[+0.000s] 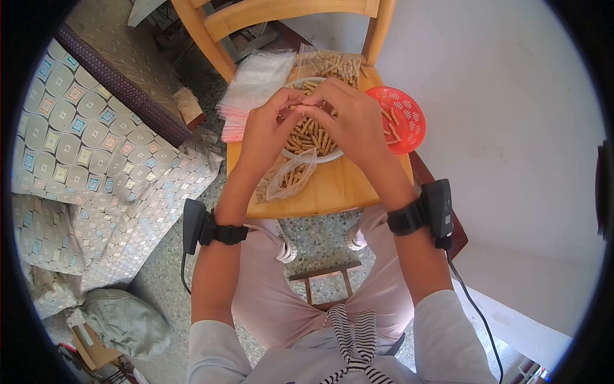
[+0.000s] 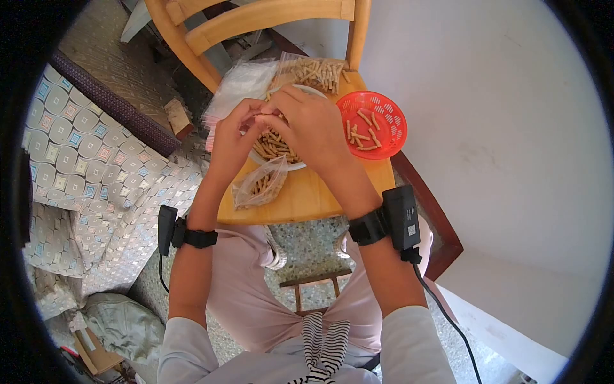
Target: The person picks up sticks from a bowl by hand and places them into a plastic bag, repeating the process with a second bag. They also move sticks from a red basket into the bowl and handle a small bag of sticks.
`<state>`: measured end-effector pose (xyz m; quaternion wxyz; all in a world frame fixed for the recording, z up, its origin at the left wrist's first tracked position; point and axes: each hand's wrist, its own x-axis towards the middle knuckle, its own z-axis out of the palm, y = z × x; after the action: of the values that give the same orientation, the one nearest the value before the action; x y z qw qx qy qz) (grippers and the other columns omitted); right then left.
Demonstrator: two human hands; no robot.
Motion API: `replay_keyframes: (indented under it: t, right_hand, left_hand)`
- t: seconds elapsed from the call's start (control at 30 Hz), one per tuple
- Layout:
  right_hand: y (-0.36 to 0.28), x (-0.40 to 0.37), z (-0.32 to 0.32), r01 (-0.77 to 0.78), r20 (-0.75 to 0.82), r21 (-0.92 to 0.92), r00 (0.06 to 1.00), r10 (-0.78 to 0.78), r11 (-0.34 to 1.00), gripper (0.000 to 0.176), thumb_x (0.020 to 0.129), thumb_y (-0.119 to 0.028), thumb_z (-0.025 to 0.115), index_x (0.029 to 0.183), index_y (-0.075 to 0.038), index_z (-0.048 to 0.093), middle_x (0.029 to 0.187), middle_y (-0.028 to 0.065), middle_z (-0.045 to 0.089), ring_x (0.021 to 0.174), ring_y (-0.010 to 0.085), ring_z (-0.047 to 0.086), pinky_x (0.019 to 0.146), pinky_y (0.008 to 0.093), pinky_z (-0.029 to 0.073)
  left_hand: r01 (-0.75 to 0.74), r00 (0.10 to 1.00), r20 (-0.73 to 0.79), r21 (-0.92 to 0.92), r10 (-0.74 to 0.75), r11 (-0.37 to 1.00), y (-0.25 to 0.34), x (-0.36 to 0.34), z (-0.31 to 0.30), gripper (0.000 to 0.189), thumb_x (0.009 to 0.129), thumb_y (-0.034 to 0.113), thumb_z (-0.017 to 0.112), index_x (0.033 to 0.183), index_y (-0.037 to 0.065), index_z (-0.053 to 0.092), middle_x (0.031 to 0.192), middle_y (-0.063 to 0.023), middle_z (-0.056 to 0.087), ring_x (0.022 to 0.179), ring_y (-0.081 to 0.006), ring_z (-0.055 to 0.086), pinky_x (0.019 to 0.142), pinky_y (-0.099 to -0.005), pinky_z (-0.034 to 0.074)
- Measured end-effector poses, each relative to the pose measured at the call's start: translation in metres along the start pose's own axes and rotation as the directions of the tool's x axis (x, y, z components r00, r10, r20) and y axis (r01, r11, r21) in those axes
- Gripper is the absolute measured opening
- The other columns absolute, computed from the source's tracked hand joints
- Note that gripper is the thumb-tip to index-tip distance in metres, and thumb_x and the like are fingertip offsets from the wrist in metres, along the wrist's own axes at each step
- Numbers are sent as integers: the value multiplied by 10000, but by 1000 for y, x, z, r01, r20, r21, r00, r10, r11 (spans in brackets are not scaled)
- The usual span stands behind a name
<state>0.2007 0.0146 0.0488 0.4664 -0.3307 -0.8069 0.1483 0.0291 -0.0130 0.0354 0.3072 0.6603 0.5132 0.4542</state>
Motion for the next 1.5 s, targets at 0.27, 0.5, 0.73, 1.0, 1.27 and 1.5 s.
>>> replay_keyframes:
  t: [0.27,0.5,0.73,1.0,1.27,1.5]
  right_hand:
    - [8,3,-3,-46,-55,-83,998,42,995,161,882,-250,676,896,-93,641,844,79,626,782,317,639,626,406,499]
    - [18,-7,-6,-172,340,-59,923,182,983,286,907,-353,635,876,-71,679,837,102,675,795,342,644,669,443,500]
    - [12,-6,1,-386,726,-230,544,422,893,434,867,-485,669,1043,-93,729,883,129,693,822,276,664,730,369,510]
    - [14,-7,-12,-306,742,-222,563,364,926,399,837,-434,694,987,-66,732,829,138,696,797,295,664,729,380,512]
    - [13,-4,12,-194,610,-92,764,210,977,299,859,-312,643,1004,-55,693,812,147,680,761,318,652,689,389,501]
    - [-16,2,15,-284,486,198,860,158,938,265,854,-313,623,945,-71,684,800,147,677,770,344,657,674,426,504]
  left_hand:
    - [-26,988,-153,-34,20,999,-2,7,-13,138,918,115,667,1040,52,671,873,26,674,675,-46,531,617,-226,437]
    - [25,998,69,-305,-4,952,2,3,-52,136,904,121,691,1012,38,686,875,20,666,739,-41,544,666,-212,450]
    - [118,849,522,-25,-88,993,1,-15,-61,131,858,134,719,939,40,678,1033,-32,663,933,-137,619,843,-282,482]
    - [-168,880,473,222,44,961,15,-25,-47,159,796,199,764,880,84,692,959,-45,659,904,-229,632,795,-331,493]
    - [80,860,410,480,-303,874,35,-27,-47,138,874,78,671,1009,56,690,884,-69,660,762,-194,621,701,-308,494]
    - [31,973,226,97,-53,995,1,-33,-78,217,920,53,575,1104,66,690,846,-50,664,743,-103,568,695,-256,463]
